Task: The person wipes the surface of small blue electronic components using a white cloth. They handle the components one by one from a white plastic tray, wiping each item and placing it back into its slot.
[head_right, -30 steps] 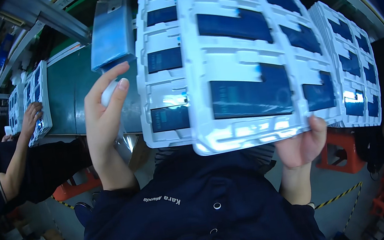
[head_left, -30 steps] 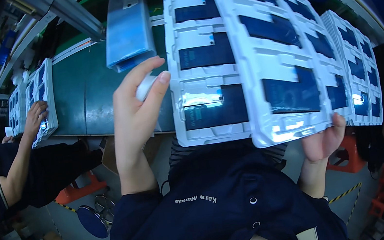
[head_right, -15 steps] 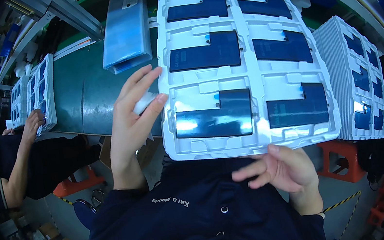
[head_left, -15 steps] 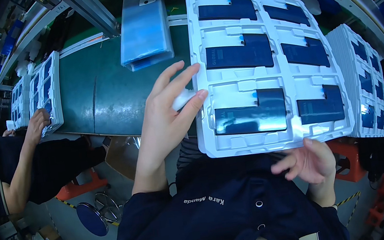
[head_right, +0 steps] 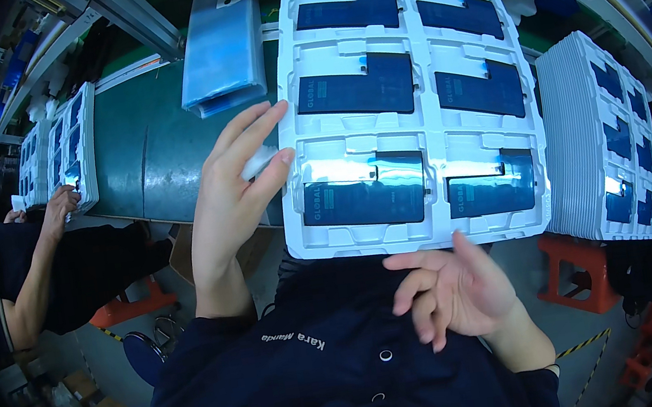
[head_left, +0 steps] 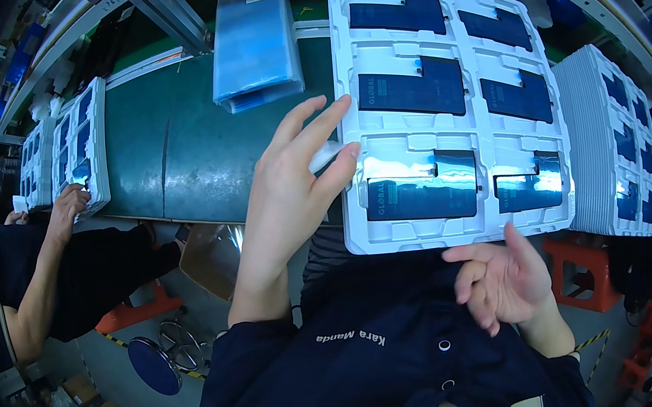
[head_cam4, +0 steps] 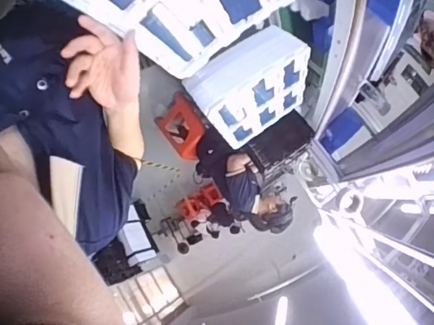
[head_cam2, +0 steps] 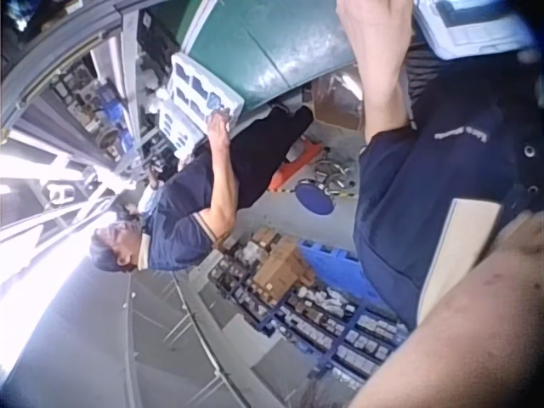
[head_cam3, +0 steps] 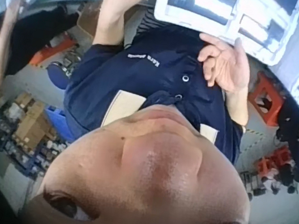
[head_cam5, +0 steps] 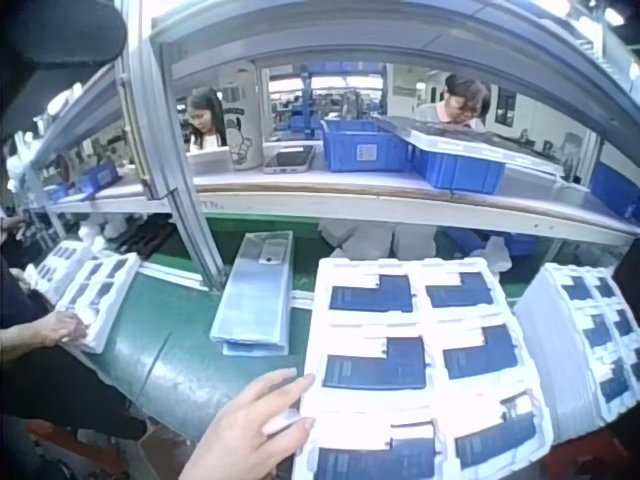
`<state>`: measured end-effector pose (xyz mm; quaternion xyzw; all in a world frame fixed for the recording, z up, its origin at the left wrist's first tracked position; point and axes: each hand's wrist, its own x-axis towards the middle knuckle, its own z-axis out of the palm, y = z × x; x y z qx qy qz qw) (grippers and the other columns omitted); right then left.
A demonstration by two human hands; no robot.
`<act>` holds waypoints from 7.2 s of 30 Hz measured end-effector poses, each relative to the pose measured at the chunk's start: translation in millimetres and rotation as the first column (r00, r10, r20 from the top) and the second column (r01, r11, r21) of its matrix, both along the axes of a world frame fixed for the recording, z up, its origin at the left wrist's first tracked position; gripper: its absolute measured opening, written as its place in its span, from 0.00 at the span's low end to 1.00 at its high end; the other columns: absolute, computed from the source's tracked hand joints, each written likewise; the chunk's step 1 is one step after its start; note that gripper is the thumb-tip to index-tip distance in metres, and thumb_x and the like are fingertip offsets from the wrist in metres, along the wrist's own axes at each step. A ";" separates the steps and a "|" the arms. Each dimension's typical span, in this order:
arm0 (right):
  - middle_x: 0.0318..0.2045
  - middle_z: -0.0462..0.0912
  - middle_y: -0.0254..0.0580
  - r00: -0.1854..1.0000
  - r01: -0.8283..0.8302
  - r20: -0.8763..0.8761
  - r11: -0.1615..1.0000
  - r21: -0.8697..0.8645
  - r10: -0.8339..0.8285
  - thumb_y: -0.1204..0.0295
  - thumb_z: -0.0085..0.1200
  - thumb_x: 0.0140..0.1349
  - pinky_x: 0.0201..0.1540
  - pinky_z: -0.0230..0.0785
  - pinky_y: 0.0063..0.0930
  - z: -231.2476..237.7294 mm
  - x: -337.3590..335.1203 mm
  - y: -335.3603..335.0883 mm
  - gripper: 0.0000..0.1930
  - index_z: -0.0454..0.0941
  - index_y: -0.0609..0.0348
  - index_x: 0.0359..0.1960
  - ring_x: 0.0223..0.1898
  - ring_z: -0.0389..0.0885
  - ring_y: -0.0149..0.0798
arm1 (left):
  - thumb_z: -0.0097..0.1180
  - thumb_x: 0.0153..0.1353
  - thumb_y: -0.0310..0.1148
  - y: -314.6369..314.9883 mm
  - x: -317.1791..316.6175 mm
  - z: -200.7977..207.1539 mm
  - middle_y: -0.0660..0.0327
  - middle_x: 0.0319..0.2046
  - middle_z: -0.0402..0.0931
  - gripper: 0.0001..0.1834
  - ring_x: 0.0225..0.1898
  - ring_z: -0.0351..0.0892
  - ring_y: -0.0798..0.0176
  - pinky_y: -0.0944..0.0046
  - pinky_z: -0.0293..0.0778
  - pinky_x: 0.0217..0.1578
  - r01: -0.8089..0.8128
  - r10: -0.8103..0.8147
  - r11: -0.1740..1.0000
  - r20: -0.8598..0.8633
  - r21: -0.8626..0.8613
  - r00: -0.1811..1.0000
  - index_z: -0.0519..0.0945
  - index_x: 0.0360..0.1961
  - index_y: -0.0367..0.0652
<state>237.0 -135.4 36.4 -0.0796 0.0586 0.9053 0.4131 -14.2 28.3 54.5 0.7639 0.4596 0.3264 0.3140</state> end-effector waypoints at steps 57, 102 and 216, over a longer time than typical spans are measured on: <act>0.40 0.81 0.44 -0.147 0.015 0.442 0.445 0.895 -0.885 0.87 0.58 0.56 0.45 0.70 0.20 29.2 7.6 87.4 0.10 0.79 0.70 0.41 0.41 0.79 0.30 | 0.71 0.43 0.30 -38.5 13.2 31.6 0.53 0.32 0.69 0.22 0.29 0.72 0.47 0.56 0.69 0.30 0.212 -0.196 0.977 -0.294 0.024 0.936 0.79 0.41 0.36; 0.41 0.81 0.48 -0.374 -0.648 0.348 0.511 0.564 -0.860 0.81 0.55 0.55 0.43 0.71 0.29 40.4 8.7 95.1 0.11 0.80 0.64 0.41 0.41 0.79 0.46 | 0.66 0.42 0.22 -6.8 15.3 32.3 0.59 0.33 0.69 0.16 0.30 0.73 0.57 0.62 0.69 0.30 0.512 -0.509 0.857 -0.235 -0.051 0.828 0.84 0.37 0.40; 0.34 0.81 0.30 0.058 -0.220 0.586 0.562 0.797 -0.808 0.66 0.61 0.61 0.45 0.67 0.18 60.2 -3.9 244.9 0.13 0.79 0.58 0.44 0.39 0.76 0.23 | 0.51 0.66 0.27 131.5 77.7 35.2 0.50 0.48 0.78 0.15 0.47 0.79 0.60 0.63 0.76 0.48 0.374 -0.186 0.927 0.898 0.026 0.399 0.72 0.52 0.33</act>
